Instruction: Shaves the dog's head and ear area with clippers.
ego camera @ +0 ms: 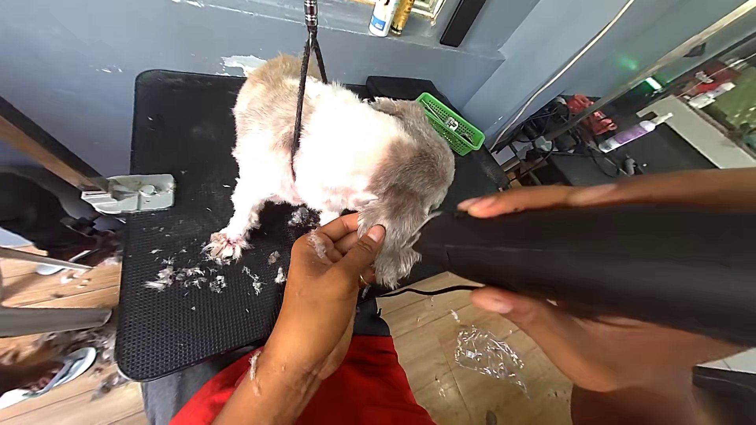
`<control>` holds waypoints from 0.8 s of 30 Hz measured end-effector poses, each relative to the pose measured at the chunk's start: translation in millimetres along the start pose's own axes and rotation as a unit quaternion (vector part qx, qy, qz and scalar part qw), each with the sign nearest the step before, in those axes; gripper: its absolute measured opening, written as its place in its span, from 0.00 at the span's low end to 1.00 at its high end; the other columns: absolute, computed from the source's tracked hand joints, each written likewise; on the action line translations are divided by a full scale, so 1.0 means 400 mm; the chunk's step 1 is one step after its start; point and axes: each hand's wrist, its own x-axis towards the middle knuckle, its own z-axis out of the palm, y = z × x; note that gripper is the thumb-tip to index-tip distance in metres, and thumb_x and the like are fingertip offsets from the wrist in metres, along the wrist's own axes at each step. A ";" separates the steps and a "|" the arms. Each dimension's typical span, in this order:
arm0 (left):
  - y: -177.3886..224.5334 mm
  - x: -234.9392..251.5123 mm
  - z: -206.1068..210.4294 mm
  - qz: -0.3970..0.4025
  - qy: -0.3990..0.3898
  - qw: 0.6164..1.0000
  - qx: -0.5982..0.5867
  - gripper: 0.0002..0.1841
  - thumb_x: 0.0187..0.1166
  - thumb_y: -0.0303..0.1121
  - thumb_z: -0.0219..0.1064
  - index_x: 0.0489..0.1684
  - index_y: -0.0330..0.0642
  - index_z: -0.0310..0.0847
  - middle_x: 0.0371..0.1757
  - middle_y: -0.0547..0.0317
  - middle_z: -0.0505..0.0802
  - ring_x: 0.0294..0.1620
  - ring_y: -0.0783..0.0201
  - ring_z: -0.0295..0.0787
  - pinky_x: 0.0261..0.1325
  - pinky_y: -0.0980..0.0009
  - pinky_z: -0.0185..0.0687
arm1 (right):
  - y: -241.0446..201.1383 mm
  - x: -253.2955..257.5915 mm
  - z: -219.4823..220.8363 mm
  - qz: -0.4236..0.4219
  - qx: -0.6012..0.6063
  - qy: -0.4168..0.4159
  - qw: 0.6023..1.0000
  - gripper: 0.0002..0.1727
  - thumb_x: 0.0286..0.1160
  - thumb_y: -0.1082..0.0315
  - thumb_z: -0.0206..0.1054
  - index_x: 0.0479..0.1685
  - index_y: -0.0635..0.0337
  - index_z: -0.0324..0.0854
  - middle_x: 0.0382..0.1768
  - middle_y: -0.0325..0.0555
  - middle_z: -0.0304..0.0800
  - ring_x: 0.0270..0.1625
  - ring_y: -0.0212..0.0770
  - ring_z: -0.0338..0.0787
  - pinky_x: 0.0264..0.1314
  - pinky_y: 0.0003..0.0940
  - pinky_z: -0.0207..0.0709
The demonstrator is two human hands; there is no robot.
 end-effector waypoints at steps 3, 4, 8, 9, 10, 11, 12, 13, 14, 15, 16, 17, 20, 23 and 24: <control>-0.004 -0.005 0.002 0.009 0.007 1.000 0.003 0.10 0.86 0.28 0.65 0.57 0.33 0.85 0.43 0.45 0.94 0.38 0.61 0.91 0.44 0.67 0.90 | 0.034 0.007 -0.007 -0.068 0.014 -0.044 0.997 0.38 0.56 0.66 0.87 0.71 0.54 0.74 0.60 0.43 0.93 0.62 0.50 0.93 0.68 0.49 0.89; -0.006 -0.006 0.001 0.012 0.009 1.000 0.006 0.10 0.85 0.28 0.65 0.57 0.33 0.85 0.43 0.45 0.94 0.37 0.61 0.92 0.43 0.67 0.90 | 0.040 0.006 -0.002 -0.084 0.023 -0.053 0.995 0.37 0.55 0.68 0.87 0.70 0.54 0.76 0.59 0.45 0.93 0.62 0.51 0.93 0.67 0.50 0.90; -0.015 -0.010 -0.006 0.017 0.023 0.999 0.031 0.10 0.84 0.27 0.67 0.56 0.33 0.86 0.41 0.45 0.95 0.34 0.60 0.92 0.41 0.67 0.91 | 0.049 -0.034 0.018 -0.090 0.038 -0.047 0.994 0.38 0.53 0.71 0.87 0.70 0.52 0.77 0.59 0.48 0.93 0.62 0.57 0.93 0.67 0.56 0.90; -0.017 -0.011 -0.007 0.019 0.028 0.999 0.037 0.09 0.84 0.27 0.67 0.55 0.33 0.87 0.40 0.46 0.95 0.33 0.61 0.91 0.40 0.68 0.89 | 0.046 -0.041 0.021 -0.082 0.047 -0.049 0.994 0.38 0.53 0.71 0.88 0.70 0.52 0.77 0.59 0.48 0.93 0.62 0.57 0.92 0.68 0.56 0.90; -0.018 -0.012 -0.009 0.022 0.030 0.998 0.044 0.10 0.84 0.28 0.67 0.56 0.33 0.87 0.40 0.46 0.95 0.34 0.61 0.91 0.40 0.69 0.89 | 0.040 -0.046 0.026 -0.071 0.055 -0.044 0.995 0.37 0.54 0.71 0.88 0.69 0.52 0.77 0.59 0.48 0.93 0.62 0.56 0.92 0.68 0.54 0.89; -0.017 -0.012 -0.010 0.023 0.031 0.998 0.049 0.10 0.84 0.28 0.67 0.56 0.34 0.87 0.40 0.47 0.95 0.34 0.61 0.91 0.39 0.69 0.88 | 0.029 -0.052 0.035 -0.056 0.058 -0.030 0.996 0.35 0.54 0.71 0.87 0.67 0.51 0.78 0.58 0.46 0.93 0.62 0.55 0.93 0.68 0.52 0.90; -0.015 -0.012 -0.010 0.021 0.031 0.998 0.050 0.10 0.84 0.28 0.67 0.57 0.34 0.87 0.41 0.47 0.96 0.35 0.62 0.92 0.40 0.69 0.89 | 0.013 -0.055 0.047 -0.032 0.058 -0.009 0.998 0.33 0.55 0.72 0.87 0.64 0.51 0.79 0.56 0.44 0.94 0.62 0.51 0.93 0.69 0.49 0.89; -0.014 -0.012 -0.008 0.019 0.032 0.998 0.048 0.10 0.84 0.27 0.67 0.57 0.34 0.86 0.41 0.47 0.96 0.35 0.62 0.92 0.40 0.69 0.89 | -0.001 -0.056 0.060 -0.008 0.048 0.005 0.999 0.30 0.57 0.71 0.85 0.61 0.48 0.79 0.55 0.39 0.93 0.62 0.45 0.93 0.69 0.42 0.88; -0.012 -0.012 -0.006 0.015 0.030 0.999 0.042 0.11 0.84 0.27 0.66 0.58 0.34 0.86 0.42 0.46 0.95 0.37 0.61 0.93 0.42 0.67 0.91 | 0.011 -0.065 0.052 -0.028 0.068 0.000 0.997 0.33 0.56 0.71 0.86 0.66 0.51 0.80 0.56 0.44 0.94 0.62 0.51 0.93 0.68 0.48 0.90; -0.010 -0.012 -0.005 0.011 0.029 0.999 0.036 0.11 0.85 0.27 0.66 0.59 0.33 0.85 0.44 0.46 0.95 0.38 0.59 0.94 0.44 0.64 0.92 | 0.024 -0.070 0.045 -0.048 0.076 -0.010 0.996 0.36 0.56 0.70 0.86 0.70 0.51 0.79 0.58 0.47 0.94 0.62 0.54 0.93 0.67 0.51 0.91; -0.008 -0.012 -0.005 0.010 0.029 0.999 0.032 0.11 0.85 0.28 0.65 0.59 0.33 0.85 0.45 0.45 0.95 0.39 0.58 0.94 0.45 0.62 0.93 | 0.029 -0.074 0.045 -0.060 0.077 -0.011 0.995 0.37 0.55 0.70 0.87 0.71 0.51 0.78 0.58 0.48 0.94 0.61 0.55 0.93 0.66 0.52 0.91; -0.006 -0.012 -0.004 0.011 0.032 0.999 0.029 0.11 0.85 0.28 0.65 0.59 0.33 0.85 0.45 0.45 0.95 0.39 0.58 0.95 0.45 0.63 0.93 | 0.031 -0.078 0.051 -0.065 0.077 -0.005 0.995 0.37 0.55 0.69 0.87 0.71 0.51 0.77 0.57 0.47 0.94 0.61 0.55 0.94 0.66 0.52 0.91; -0.003 -0.015 0.002 0.008 0.041 0.999 0.015 0.10 0.85 0.28 0.65 0.57 0.34 0.85 0.43 0.47 0.94 0.37 0.61 0.92 0.41 0.67 0.90 | 0.030 -0.103 0.078 -0.056 0.097 0.027 0.993 0.39 0.52 0.69 0.89 0.71 0.51 0.78 0.56 0.47 0.95 0.59 0.54 0.94 0.66 0.51 0.92; 0.002 -0.017 0.008 0.006 0.034 0.999 0.008 0.10 0.86 0.28 0.64 0.57 0.35 0.84 0.43 0.47 0.95 0.37 0.62 0.93 0.42 0.68 0.90 | 0.006 -0.115 0.083 -0.005 0.098 0.030 0.995 0.36 0.57 0.64 0.88 0.69 0.47 0.76 0.57 0.41 0.93 0.60 0.46 0.94 0.66 0.44 0.91; 0.002 -0.017 0.008 0.008 0.033 0.999 0.009 0.10 0.86 0.28 0.65 0.57 0.35 0.84 0.42 0.48 0.95 0.37 0.62 0.93 0.42 0.68 0.91 | -0.004 -0.110 0.071 0.011 0.076 0.024 0.997 0.35 0.61 0.61 0.86 0.70 0.44 0.75 0.58 0.37 0.93 0.60 0.43 0.94 0.66 0.42 0.91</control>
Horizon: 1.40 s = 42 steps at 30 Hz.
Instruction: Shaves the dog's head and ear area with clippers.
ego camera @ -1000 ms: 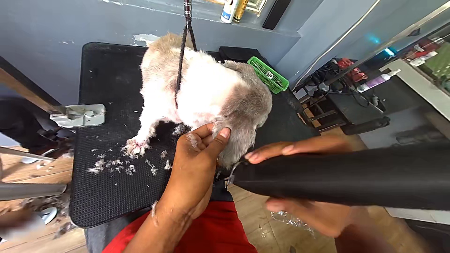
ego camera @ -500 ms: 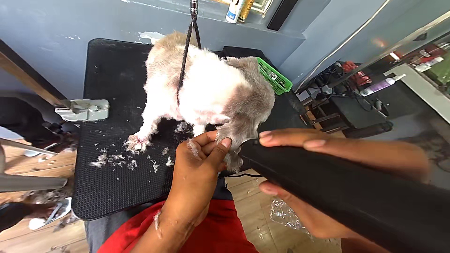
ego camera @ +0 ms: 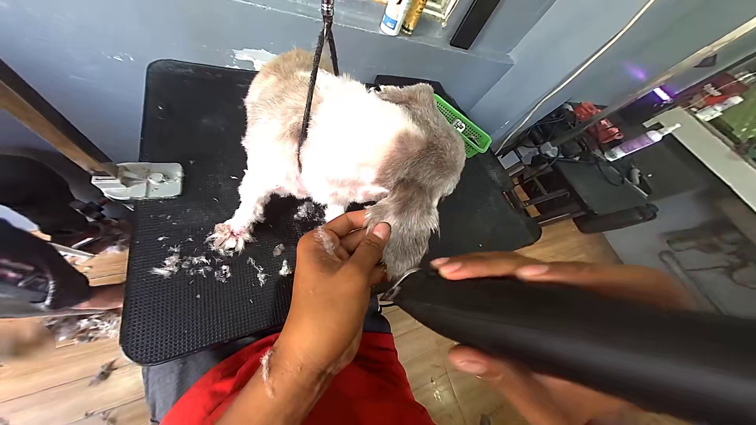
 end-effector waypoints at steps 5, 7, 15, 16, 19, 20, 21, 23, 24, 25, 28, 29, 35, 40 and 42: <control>-0.005 0.000 0.003 0.017 0.006 1.000 0.015 0.10 0.85 0.28 0.65 0.57 0.36 0.84 0.40 0.50 0.94 0.35 0.64 0.91 0.41 0.71 0.88 | -0.042 0.068 -0.004 0.001 -0.163 0.070 0.984 0.33 0.64 0.54 0.83 0.68 0.42 0.70 0.58 0.24 0.91 0.61 0.33 0.92 0.68 0.31 0.87; -0.006 -0.002 0.009 0.021 0.009 1.000 0.015 0.09 0.86 0.29 0.65 0.57 0.36 0.85 0.39 0.50 0.94 0.34 0.65 0.90 0.40 0.71 0.88 | -0.033 0.088 0.011 -0.032 -0.202 0.060 0.977 0.29 0.66 0.58 0.81 0.65 0.45 0.72 0.58 0.22 0.89 0.62 0.28 0.90 0.68 0.28 0.86; -0.018 -0.003 0.006 0.025 0.025 0.999 0.008 0.11 0.88 0.31 0.63 0.58 0.36 0.85 0.38 0.48 0.94 0.35 0.62 0.91 0.41 0.68 0.89 | -0.003 0.038 0.044 0.012 -0.122 0.021 0.992 0.26 0.63 0.59 0.83 0.60 0.48 0.77 0.54 0.31 0.93 0.56 0.33 0.93 0.62 0.31 0.90; -0.020 -0.002 0.007 0.024 0.023 0.999 0.008 0.11 0.88 0.32 0.63 0.58 0.37 0.85 0.38 0.49 0.94 0.35 0.62 0.91 0.41 0.68 0.88 | -0.008 0.039 0.037 0.020 -0.116 0.021 0.993 0.28 0.65 0.58 0.83 0.63 0.45 0.76 0.54 0.30 0.93 0.57 0.34 0.94 0.62 0.32 0.91; -0.017 -0.001 0.012 0.019 0.017 1.000 -0.001 0.10 0.88 0.30 0.63 0.58 0.36 0.85 0.40 0.49 0.94 0.35 0.63 0.92 0.41 0.68 0.89 | -0.019 0.058 0.018 0.005 -0.148 0.079 0.986 0.31 0.63 0.55 0.84 0.65 0.42 0.73 0.55 0.27 0.92 0.56 0.35 0.94 0.61 0.34 0.92; -0.016 0.000 0.015 0.018 0.016 1.000 -0.012 0.10 0.87 0.29 0.62 0.58 0.36 0.85 0.40 0.49 0.94 0.34 0.63 0.91 0.41 0.69 0.89 | -0.016 0.067 0.012 -0.007 -0.167 0.085 0.982 0.32 0.63 0.56 0.83 0.66 0.43 0.71 0.56 0.27 0.92 0.58 0.34 0.93 0.63 0.34 0.90; -0.015 0.002 0.017 0.016 0.017 1.000 -0.018 0.10 0.87 0.29 0.63 0.57 0.35 0.85 0.40 0.49 0.94 0.34 0.64 0.90 0.40 0.70 0.88 | -0.011 0.074 0.008 -0.015 -0.179 0.079 0.981 0.32 0.64 0.58 0.83 0.67 0.45 0.71 0.57 0.27 0.91 0.59 0.33 0.92 0.64 0.33 0.90; -0.014 0.004 0.019 0.016 0.012 1.000 -0.023 0.10 0.88 0.29 0.62 0.57 0.35 0.85 0.39 0.48 0.93 0.34 0.64 0.90 0.41 0.69 0.89 | -0.001 0.073 0.019 -0.013 -0.180 0.055 0.982 0.30 0.65 0.60 0.83 0.65 0.48 0.74 0.56 0.28 0.91 0.59 0.30 0.91 0.63 0.30 0.89; -0.015 0.007 0.019 0.017 0.009 1.000 -0.023 0.10 0.89 0.30 0.61 0.55 0.36 0.86 0.39 0.48 0.93 0.35 0.63 0.90 0.42 0.68 0.89 | 0.004 0.065 0.029 -0.002 -0.166 0.043 0.985 0.28 0.65 0.61 0.83 0.64 0.49 0.75 0.56 0.29 0.91 0.59 0.30 0.91 0.63 0.30 0.89; -0.018 0.011 0.017 0.019 0.008 1.000 -0.021 0.11 0.89 0.31 0.60 0.54 0.36 0.88 0.39 0.48 0.93 0.36 0.63 0.89 0.42 0.68 0.88 | 0.008 0.055 0.037 0.013 -0.143 0.034 0.989 0.28 0.65 0.61 0.83 0.63 0.49 0.76 0.55 0.31 0.92 0.59 0.31 0.92 0.63 0.30 0.90; -0.028 0.029 -0.008 0.075 -0.054 0.995 0.031 0.13 0.88 0.30 0.56 0.54 0.36 0.87 0.45 0.44 0.95 0.46 0.55 0.95 0.54 0.60 0.92 | 0.012 0.025 0.023 0.075 -0.033 0.013 0.997 0.31 0.64 0.59 0.84 0.67 0.49 0.76 0.54 0.37 0.94 0.55 0.38 0.95 0.59 0.36 0.93; -0.032 0.040 -0.023 0.134 -0.093 0.983 0.082 0.14 0.84 0.25 0.54 0.57 0.35 0.85 0.49 0.42 0.96 0.51 0.51 0.95 0.58 0.56 0.92 | 0.013 0.015 0.008 0.098 0.014 0.014 0.995 0.33 0.63 0.59 0.85 0.70 0.49 0.75 0.54 0.40 0.94 0.54 0.42 0.95 0.58 0.39 0.93; -0.016 0.160 -0.045 0.554 -0.067 0.639 0.529 0.19 0.76 0.29 0.68 0.66 0.49 0.80 0.65 0.56 0.84 0.70 0.58 0.77 0.70 0.61 0.73 | 0.039 -0.015 -0.098 0.188 0.188 0.116 0.957 0.32 0.72 0.49 0.77 0.74 0.49 0.74 0.57 0.49 0.92 0.58 0.47 0.93 0.61 0.40 0.90; -0.012 0.231 0.043 0.609 0.000 0.476 0.635 0.27 0.75 0.38 0.72 0.76 0.63 0.74 0.65 0.55 0.76 0.61 0.54 0.69 0.62 0.54 0.55 | 0.067 -0.046 -0.147 0.209 0.298 0.239 0.900 0.35 0.75 0.41 0.71 0.78 0.48 0.73 0.64 0.50 0.87 0.59 0.44 0.91 0.58 0.39 0.89; -0.002 0.250 0.059 0.628 -0.024 0.477 0.615 0.22 0.72 0.34 0.71 0.67 0.58 0.80 0.62 0.54 0.78 0.59 0.53 0.71 0.60 0.55 0.57 | 0.074 -0.045 -0.156 0.199 0.322 0.250 0.891 0.35 0.76 0.40 0.68 0.79 0.47 0.73 0.67 0.47 0.86 0.59 0.42 0.91 0.58 0.35 0.88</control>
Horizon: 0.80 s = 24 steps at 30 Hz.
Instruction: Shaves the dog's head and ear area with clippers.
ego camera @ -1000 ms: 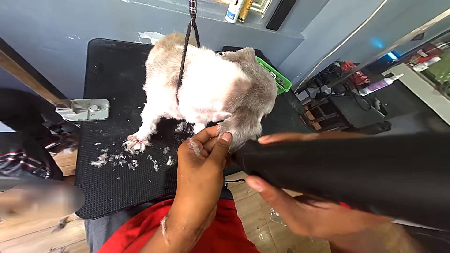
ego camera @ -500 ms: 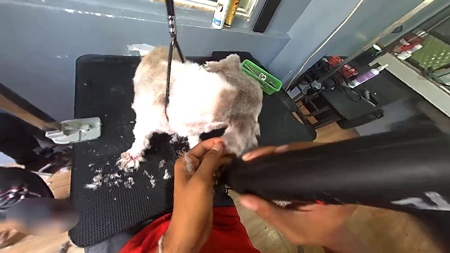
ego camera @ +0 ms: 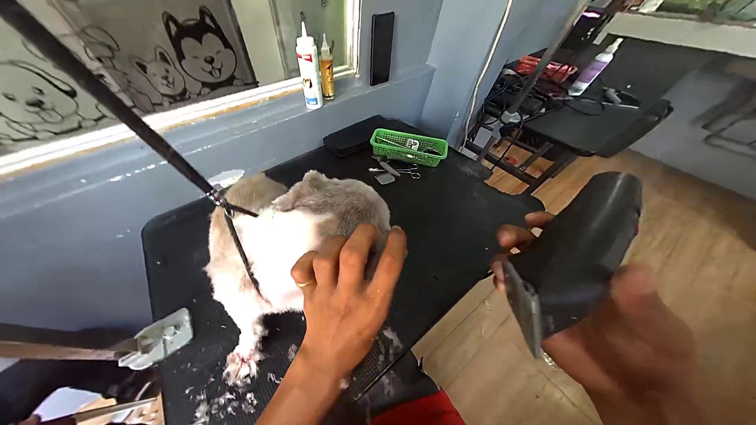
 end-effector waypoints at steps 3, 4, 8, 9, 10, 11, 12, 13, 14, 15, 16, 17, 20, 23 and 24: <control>-0.031 -0.009 -0.009 0.032 0.006 0.992 -0.123 0.09 0.76 0.28 0.69 0.51 0.51 0.88 0.59 0.56 0.84 0.60 0.58 0.76 0.61 0.62 0.69 | -0.001 0.015 -0.014 -0.013 0.023 0.011 1.000 0.37 0.75 0.41 0.70 0.81 0.46 0.69 0.67 0.47 0.85 0.61 0.41 0.90 0.61 0.34 0.87; -0.045 -0.016 -0.014 0.042 0.007 0.986 -0.159 0.08 0.77 0.27 0.69 0.48 0.49 0.89 0.57 0.57 0.86 0.60 0.60 0.78 0.62 0.66 0.72 | -0.001 0.023 -0.020 -0.022 0.018 0.014 0.999 0.39 0.74 0.41 0.71 0.83 0.46 0.67 0.65 0.46 0.85 0.62 0.41 0.90 0.62 0.35 0.87; -0.089 -0.037 -0.056 0.055 -0.025 0.976 -0.209 0.07 0.79 0.26 0.67 0.45 0.48 0.90 0.53 0.61 0.88 0.58 0.64 0.81 0.62 0.71 0.77 | -0.014 0.088 -0.013 -0.099 -0.096 0.001 0.990 0.41 0.67 0.46 0.79 0.80 0.47 0.66 0.59 0.42 0.89 0.60 0.41 0.91 0.66 0.39 0.87; -0.096 -0.039 -0.065 0.054 -0.032 0.975 -0.212 0.07 0.79 0.27 0.67 0.45 0.49 0.90 0.53 0.62 0.89 0.58 0.65 0.82 0.62 0.71 0.77 | -0.017 0.112 -0.001 -0.127 -0.129 -0.003 0.984 0.41 0.65 0.49 0.82 0.78 0.49 0.68 0.58 0.42 0.90 0.59 0.42 0.92 0.65 0.40 0.88; -0.103 -0.041 -0.071 0.052 -0.036 0.974 -0.216 0.07 0.79 0.27 0.67 0.44 0.50 0.90 0.53 0.63 0.89 0.58 0.65 0.82 0.62 0.71 0.77 | -0.018 0.137 0.012 -0.156 -0.160 -0.017 0.975 0.40 0.64 0.53 0.83 0.76 0.51 0.68 0.57 0.42 0.91 0.59 0.43 0.93 0.65 0.41 0.89; -0.109 -0.041 -0.077 0.050 -0.039 0.974 -0.219 0.07 0.79 0.28 0.67 0.43 0.51 0.90 0.53 0.64 0.88 0.58 0.66 0.81 0.62 0.71 0.77 | -0.015 0.161 0.027 -0.187 -0.188 -0.035 0.964 0.40 0.64 0.57 0.84 0.76 0.53 0.66 0.58 0.42 0.91 0.59 0.44 0.93 0.64 0.41 0.90; -0.112 -0.041 -0.082 0.048 -0.043 0.972 -0.224 0.08 0.79 0.28 0.66 0.43 0.51 0.90 0.53 0.64 0.88 0.58 0.66 0.81 0.63 0.71 0.76 | -0.011 0.184 0.042 -0.217 -0.220 -0.056 0.949 0.40 0.65 0.60 0.83 0.75 0.56 0.63 0.58 0.42 0.91 0.60 0.44 0.93 0.64 0.39 0.90; -0.116 -0.040 -0.085 0.047 -0.045 0.971 -0.229 0.08 0.79 0.28 0.66 0.43 0.52 0.91 0.53 0.64 0.87 0.58 0.67 0.81 0.62 0.72 0.77 | -0.008 0.207 0.056 -0.240 -0.251 -0.081 0.934 0.41 0.67 0.63 0.82 0.76 0.59 0.60 0.60 0.42 0.90 0.61 0.43 0.93 0.64 0.37 0.91; -0.118 -0.041 -0.088 0.044 -0.047 0.970 -0.233 0.08 0.78 0.28 0.66 0.44 0.53 0.91 0.54 0.64 0.87 0.58 0.67 0.81 0.62 0.72 0.77 | -0.006 0.230 0.069 -0.257 -0.277 -0.108 0.920 0.42 0.67 0.65 0.81 0.78 0.63 0.58 0.61 0.43 0.90 0.62 0.42 0.92 0.65 0.37 0.91; -0.118 -0.042 -0.090 0.039 -0.047 0.970 -0.236 0.08 0.78 0.28 0.66 0.44 0.53 0.91 0.55 0.65 0.87 0.59 0.67 0.81 0.62 0.73 0.77 | -0.003 0.252 0.081 -0.268 -0.294 -0.132 0.908 0.45 0.66 0.67 0.82 0.79 0.69 0.56 0.61 0.46 0.89 0.62 0.41 0.92 0.65 0.38 0.91; -0.118 -0.042 -0.090 0.036 -0.049 0.969 -0.240 0.08 0.78 0.29 0.67 0.44 0.54 0.91 0.55 0.66 0.87 0.59 0.68 0.81 0.62 0.73 0.77 | -0.002 0.273 0.094 -0.267 -0.305 -0.157 0.901 0.46 0.64 0.68 0.82 0.80 0.72 0.55 0.60 0.48 0.90 0.62 0.40 0.92 0.66 0.38 0.90; -0.118 -0.041 -0.090 0.034 -0.050 0.968 -0.243 0.08 0.78 0.29 0.67 0.44 0.54 0.91 0.55 0.66 0.87 0.60 0.68 0.80 0.62 0.73 0.77 | -0.001 0.291 0.104 -0.258 -0.312 -0.184 0.896 0.49 0.62 0.69 0.83 0.81 0.73 0.54 0.60 0.49 0.90 0.63 0.40 0.91 0.67 0.38 0.90; -0.117 -0.040 -0.087 0.034 -0.047 0.968 -0.245 0.08 0.77 0.28 0.67 0.43 0.54 0.91 0.55 0.66 0.87 0.60 0.68 0.80 0.62 0.73 0.76 | -0.006 0.318 0.119 -0.210 -0.334 -0.262 0.881 0.53 0.61 0.68 0.84 0.84 0.74 0.51 0.61 0.47 0.88 0.65 0.36 0.89 0.74 0.33 0.85; -0.118 -0.042 -0.086 0.041 -0.046 0.969 -0.239 0.07 0.78 0.29 0.67 0.42 0.53 0.90 0.56 0.66 0.87 0.61 0.68 0.80 0.63 0.72 0.75 | -0.010 0.318 0.102 -0.156 -0.329 -0.305 0.880 0.52 0.60 0.67 0.85 0.84 0.70 0.54 0.60 0.44 0.89 0.65 0.34 0.90 0.70 0.29 0.87; -0.117 -0.042 -0.086 0.044 -0.050 0.970 -0.234 0.06 0.79 0.30 0.67 0.42 0.53 0.90 0.56 0.66 0.87 0.61 0.68 0.80 0.64 0.72 0.75 | -0.010 0.313 0.089 -0.139 -0.318 -0.310 0.885 0.51 0.61 0.66 0.84 0.84 0.70 0.55 0.60 0.45 0.89 0.64 0.35 0.91 0.69 0.30 0.89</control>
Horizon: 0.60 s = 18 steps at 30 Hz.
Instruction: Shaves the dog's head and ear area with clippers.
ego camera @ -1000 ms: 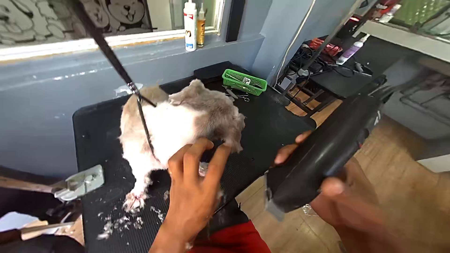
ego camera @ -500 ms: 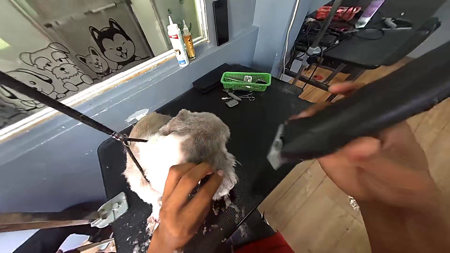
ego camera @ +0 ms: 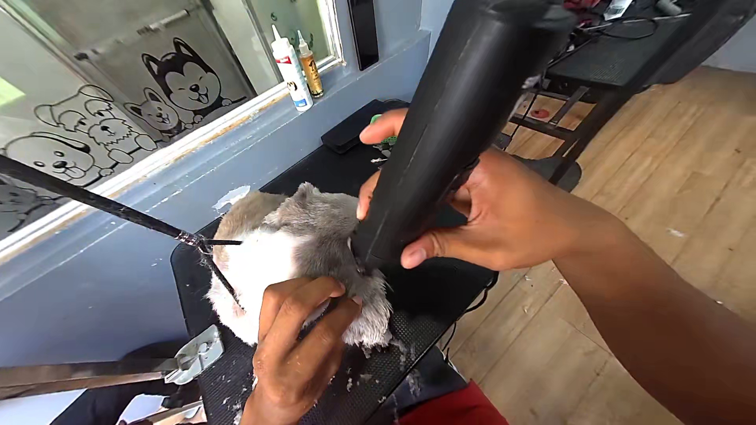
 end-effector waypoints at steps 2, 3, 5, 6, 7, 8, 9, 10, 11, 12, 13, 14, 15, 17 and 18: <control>0.004 0.007 0.002 0.007 -0.013 1.000 0.026 0.05 0.79 0.32 0.67 0.44 0.52 0.87 0.59 0.64 0.86 0.64 0.66 0.79 0.68 0.70 0.74 | 0.013 -0.032 -0.018 0.015 0.046 0.011 0.999 0.48 0.63 0.59 0.83 0.81 0.69 0.60 0.58 0.47 0.89 0.61 0.40 0.92 0.64 0.36 0.91; 0.006 0.014 0.005 0.012 -0.017 0.998 0.053 0.05 0.79 0.32 0.66 0.47 0.51 0.85 0.60 0.62 0.85 0.64 0.64 0.78 0.68 0.69 0.72 | 0.020 -0.049 -0.027 0.015 0.071 0.031 0.997 0.47 0.65 0.56 0.83 0.80 0.69 0.62 0.57 0.48 0.90 0.60 0.42 0.93 0.62 0.38 0.92; 0.011 0.033 0.016 0.020 -0.029 0.992 0.123 0.14 0.79 0.35 0.68 0.61 0.53 0.83 0.64 0.57 0.83 0.64 0.60 0.77 0.66 0.66 0.71 | 0.032 -0.079 -0.039 0.007 0.125 0.096 0.987 0.40 0.67 0.54 0.82 0.73 0.64 0.67 0.55 0.48 0.91 0.57 0.44 0.94 0.59 0.39 0.92; 0.013 0.046 0.022 0.023 -0.037 0.987 0.155 0.18 0.78 0.36 0.69 0.67 0.54 0.82 0.67 0.55 0.83 0.64 0.57 0.78 0.64 0.64 0.71 | 0.035 -0.093 -0.037 0.006 0.159 0.144 0.977 0.36 0.67 0.55 0.82 0.69 0.61 0.70 0.54 0.48 0.91 0.56 0.45 0.94 0.59 0.39 0.91; 0.015 0.061 0.027 0.026 -0.044 0.983 0.176 0.20 0.78 0.36 0.70 0.69 0.55 0.84 0.69 0.53 0.84 0.63 0.55 0.78 0.61 0.62 0.70 | 0.035 -0.107 -0.029 0.014 0.195 0.201 0.960 0.33 0.67 0.55 0.82 0.68 0.57 0.72 0.55 0.48 0.91 0.56 0.45 0.93 0.59 0.40 0.91; 0.015 0.077 0.030 0.030 -0.049 0.981 0.184 0.20 0.77 0.35 0.70 0.69 0.55 0.86 0.71 0.53 0.86 0.64 0.54 0.80 0.59 0.60 0.71 | 0.031 -0.119 -0.017 0.025 0.225 0.253 0.941 0.30 0.70 0.55 0.80 0.67 0.54 0.71 0.56 0.46 0.89 0.57 0.44 0.92 0.58 0.40 0.91; 0.013 0.092 0.030 0.030 -0.055 0.982 0.178 0.19 0.77 0.34 0.70 0.67 0.53 0.88 0.71 0.53 0.87 0.65 0.54 0.82 0.59 0.60 0.73 | 0.026 -0.128 -0.001 0.035 0.254 0.299 0.919 0.28 0.74 0.55 0.77 0.67 0.52 0.69 0.57 0.46 0.87 0.58 0.44 0.92 0.57 0.43 0.92; 0.011 0.106 0.028 0.023 -0.059 0.986 0.152 0.17 0.76 0.32 0.70 0.63 0.50 0.91 0.69 0.54 0.90 0.66 0.55 0.83 0.61 0.60 0.76 | 0.018 -0.137 0.018 0.049 0.274 0.335 0.900 0.26 0.77 0.55 0.73 0.68 0.50 0.68 0.59 0.45 0.86 0.59 0.44 0.92 0.59 0.45 0.92; 0.009 0.120 0.022 0.004 -0.057 0.993 0.103 0.14 0.75 0.30 0.70 0.58 0.46 0.93 0.64 0.55 0.93 0.66 0.57 0.86 0.65 0.61 0.79 | 0.013 -0.143 0.037 0.062 0.288 0.370 0.881 0.24 0.79 0.55 0.72 0.67 0.51 0.70 0.59 0.46 0.87 0.58 0.46 0.93 0.59 0.48 0.92; 0.008 0.132 0.013 -0.029 -0.053 0.997 0.042 0.11 0.77 0.29 0.70 0.53 0.41 0.94 0.60 0.56 0.95 0.64 0.59 0.89 0.67 0.63 0.84 | 0.011 -0.150 0.055 0.073 0.301 0.396 0.864 0.24 0.80 0.55 0.71 0.68 0.52 0.70 0.60 0.48 0.86 0.58 0.47 0.93 0.59 0.50 0.92; 0.009 0.143 -0.002 -0.073 -0.055 0.996 -0.012 0.10 0.80 0.30 0.69 0.52 0.40 0.93 0.56 0.58 0.96 0.61 0.62 0.91 0.66 0.64 0.88 | 0.010 -0.158 0.074 0.085 0.313 0.414 0.850 0.24 0.79 0.56 0.72 0.68 0.53 0.70 0.61 0.49 0.86 0.58 0.48 0.93 0.60 0.51 0.91; 0.009 0.156 -0.020 -0.118 -0.061 0.990 -0.051 0.10 0.83 0.33 0.68 0.51 0.41 0.93 0.53 0.61 0.97 0.57 0.65 0.93 0.63 0.66 0.91 | 0.010 -0.166 0.092 0.092 0.327 0.431 0.836 0.24 0.79 0.59 0.72 0.69 0.53 0.70 0.61 0.49 0.87 0.59 0.48 0.93 0.62 0.51 0.91; 0.007 0.168 -0.038 -0.155 -0.068 0.983 -0.075 0.10 0.84 0.36 0.68 0.51 0.43 0.93 0.49 0.65 0.97 0.51 0.69 0.94 0.57 0.69 0.93 | 0.011 -0.173 0.111 0.095 0.342 0.446 0.822 0.24 0.78 0.62 0.73 0.69 0.54 0.70 0.61 0.50 0.87 0.59 0.49 0.93 0.64 0.52 0.90; 0.000 0.185 -0.065 -0.204 -0.074 0.971 -0.097 0.09 0.84 0.39 0.68 0.47 0.48 0.93 0.40 0.73 0.96 0.38 0.77 0.92 0.43 0.78 0.91 | 0.014 -0.186 0.148 0.099 0.349 0.457 0.812 0.28 0.75 0.67 0.75 0.73 0.52 0.67 0.64 0.49 0.85 0.63 0.48 0.92 0.68 0.51 0.87; -0.007 0.192 -0.075 -0.220 -0.075 0.966 -0.109 0.07 0.83 0.38 0.70 0.46 0.48 0.93 0.38 0.73 0.96 0.36 0.77 0.92 0.42 0.79 0.91 | 0.019 -0.191 0.164 0.096 0.346 0.457 0.814 0.32 0.72 0.69 0.77 0.74 0.49 0.65 0.67 0.48 0.84 0.65 0.48 0.90 0.69 0.50 0.87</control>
